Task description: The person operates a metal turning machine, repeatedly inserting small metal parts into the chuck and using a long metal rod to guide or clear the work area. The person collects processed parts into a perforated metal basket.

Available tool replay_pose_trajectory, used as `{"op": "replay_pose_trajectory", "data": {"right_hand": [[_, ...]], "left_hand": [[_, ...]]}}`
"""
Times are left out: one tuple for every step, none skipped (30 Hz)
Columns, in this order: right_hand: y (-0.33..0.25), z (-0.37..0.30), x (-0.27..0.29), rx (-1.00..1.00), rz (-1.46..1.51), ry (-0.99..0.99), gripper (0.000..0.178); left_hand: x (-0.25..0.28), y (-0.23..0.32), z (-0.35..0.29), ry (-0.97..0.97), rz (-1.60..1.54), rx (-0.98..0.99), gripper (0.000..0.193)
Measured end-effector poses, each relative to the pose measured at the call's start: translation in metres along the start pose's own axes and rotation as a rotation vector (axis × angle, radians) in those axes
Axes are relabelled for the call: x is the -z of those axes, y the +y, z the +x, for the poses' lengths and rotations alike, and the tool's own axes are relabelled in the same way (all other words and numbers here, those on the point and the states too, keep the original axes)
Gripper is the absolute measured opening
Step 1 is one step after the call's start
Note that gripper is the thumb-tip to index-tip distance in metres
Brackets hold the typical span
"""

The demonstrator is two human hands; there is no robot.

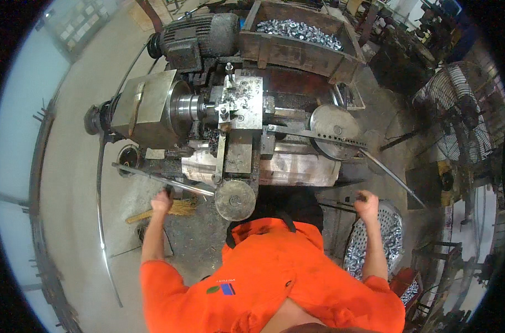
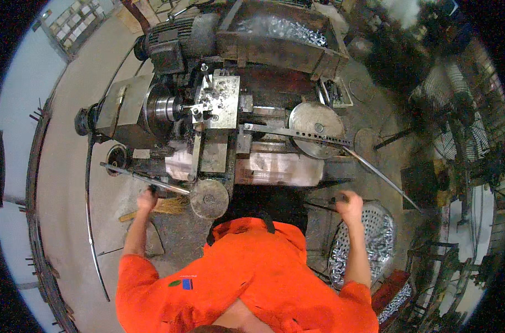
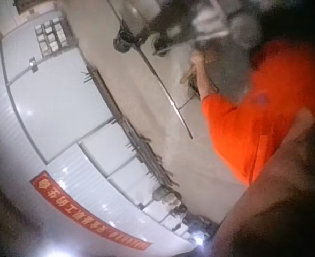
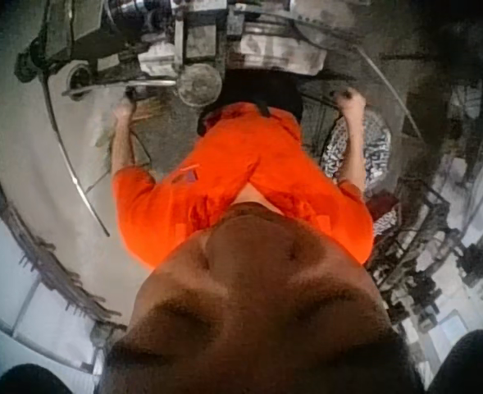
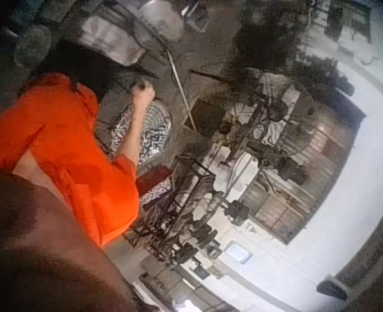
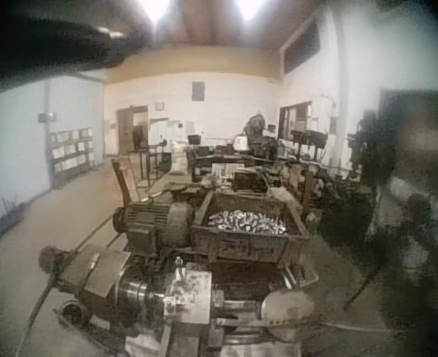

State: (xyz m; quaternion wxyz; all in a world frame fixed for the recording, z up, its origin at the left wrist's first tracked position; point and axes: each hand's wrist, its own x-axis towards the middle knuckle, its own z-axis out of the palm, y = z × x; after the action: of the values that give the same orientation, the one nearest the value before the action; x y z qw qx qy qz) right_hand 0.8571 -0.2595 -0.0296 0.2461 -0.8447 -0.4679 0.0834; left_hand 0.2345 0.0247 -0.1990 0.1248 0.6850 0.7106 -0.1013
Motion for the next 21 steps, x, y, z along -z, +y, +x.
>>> {"op": "replay_pose_trajectory", "data": {"right_hand": [[-0.001, 0.009, 0.006, 0.025, 0.028, 0.000, 0.034], [-0.004, 0.020, 0.010, 0.048, 0.058, 0.009, 0.034], [-0.014, 0.031, 0.014, 0.123, -0.033, 0.051, 0.034], [-0.026, 0.042, 0.020, 0.142, 0.001, 0.052, 0.035], [-0.045, 0.053, 0.025, 0.165, 0.038, 0.052, 0.035], [-0.065, 0.065, 0.027, 0.186, 0.073, 0.053, 0.036], [-0.084, 0.078, 0.026, 0.268, 0.092, 0.067, 0.036], [-0.102, 0.089, 0.021, 0.346, 0.108, 0.079, 0.037], [-0.118, 0.102, 0.014, 0.389, 0.169, 0.066, 0.037], [-0.137, 0.114, 0.005, 0.434, 0.233, 0.051, 0.038], [-0.163, 0.121, 0.003, 0.481, 0.224, 0.006, 0.037], [-0.199, 0.130, 0.002, 0.553, 0.236, -0.061, 0.037], [-0.228, 0.135, 0.001, 0.638, 0.252, -0.100, 0.037], [-0.248, 0.139, -0.003, 0.701, 0.252, -0.121, 0.036], [-0.269, 0.149, -0.018, 0.775, 0.315, -0.105, 0.035], [-0.291, 0.159, -0.035, 0.851, 0.375, -0.094, 0.034], [-0.316, 0.163, -0.045, 0.907, 0.390, -0.106, 0.034], [-0.338, 0.165, -0.053, 0.958, 0.400, -0.109, 0.033], [-0.356, 0.169, -0.066, 0.994, 0.360, -0.118, 0.034], [-0.372, 0.171, -0.080, 1.030, 0.319, -0.125, 0.035], [-0.390, 0.171, -0.093, 1.042, 0.312, -0.138, 0.031]], "left_hand": [[0.005, -0.002, -0.006, -0.001, 0.026, -0.015, 0.042], [0.010, -0.001, -0.006, 0.005, 0.051, -0.036, 0.041], [0.014, -0.002, -0.007, 0.010, 0.080, -0.057, 0.040], [0.008, 0.000, -0.011, 0.045, -0.024, -0.009, 0.038], [-0.003, 0.002, -0.018, 0.082, -0.129, 0.042, 0.035], [-0.009, 0.003, -0.022, 0.119, -0.234, 0.091, 0.033], [-0.004, 0.001, -0.023, 0.029, -0.328, 0.092, 0.032], [0.007, -0.001, -0.026, -0.066, -0.421, 0.092, 0.033], [0.021, -0.004, -0.031, -0.162, -0.516, 0.095, 0.035], [0.035, -0.010, -0.038, -0.256, -0.612, 0.102, 0.037], [0.051, -0.023, -0.044, -0.166, -0.488, -0.019, 0.043], [0.018, -0.083, -0.034, 0.007, -0.498, -0.008, 0.040], [0.032, -0.097, -0.032, 0.078, -0.547, 0.061, 0.039], [0.109, -0.063, -0.058, 0.196, -0.505, -0.009, 0.039], [0.139, -0.073, -0.079, 0.380, -0.347, 0.047, 0.034], [0.155, -0.096, -0.093, 0.542, -0.358, 0.034, 0.034], [0.167, -0.118, -0.104, 0.704, -0.364, 0.020, 0.035], [0.184, -0.125, -0.117, 0.779, -0.327, 0.069, 0.036], [0.197, -0.133, -0.130, 0.856, -0.279, 0.126, 0.037], [0.199, -0.144, -0.141, 0.910, -0.176, 0.144, 0.039], [0.184, -0.163, -0.147, 0.794, -0.238, 0.220, 0.039]]}}
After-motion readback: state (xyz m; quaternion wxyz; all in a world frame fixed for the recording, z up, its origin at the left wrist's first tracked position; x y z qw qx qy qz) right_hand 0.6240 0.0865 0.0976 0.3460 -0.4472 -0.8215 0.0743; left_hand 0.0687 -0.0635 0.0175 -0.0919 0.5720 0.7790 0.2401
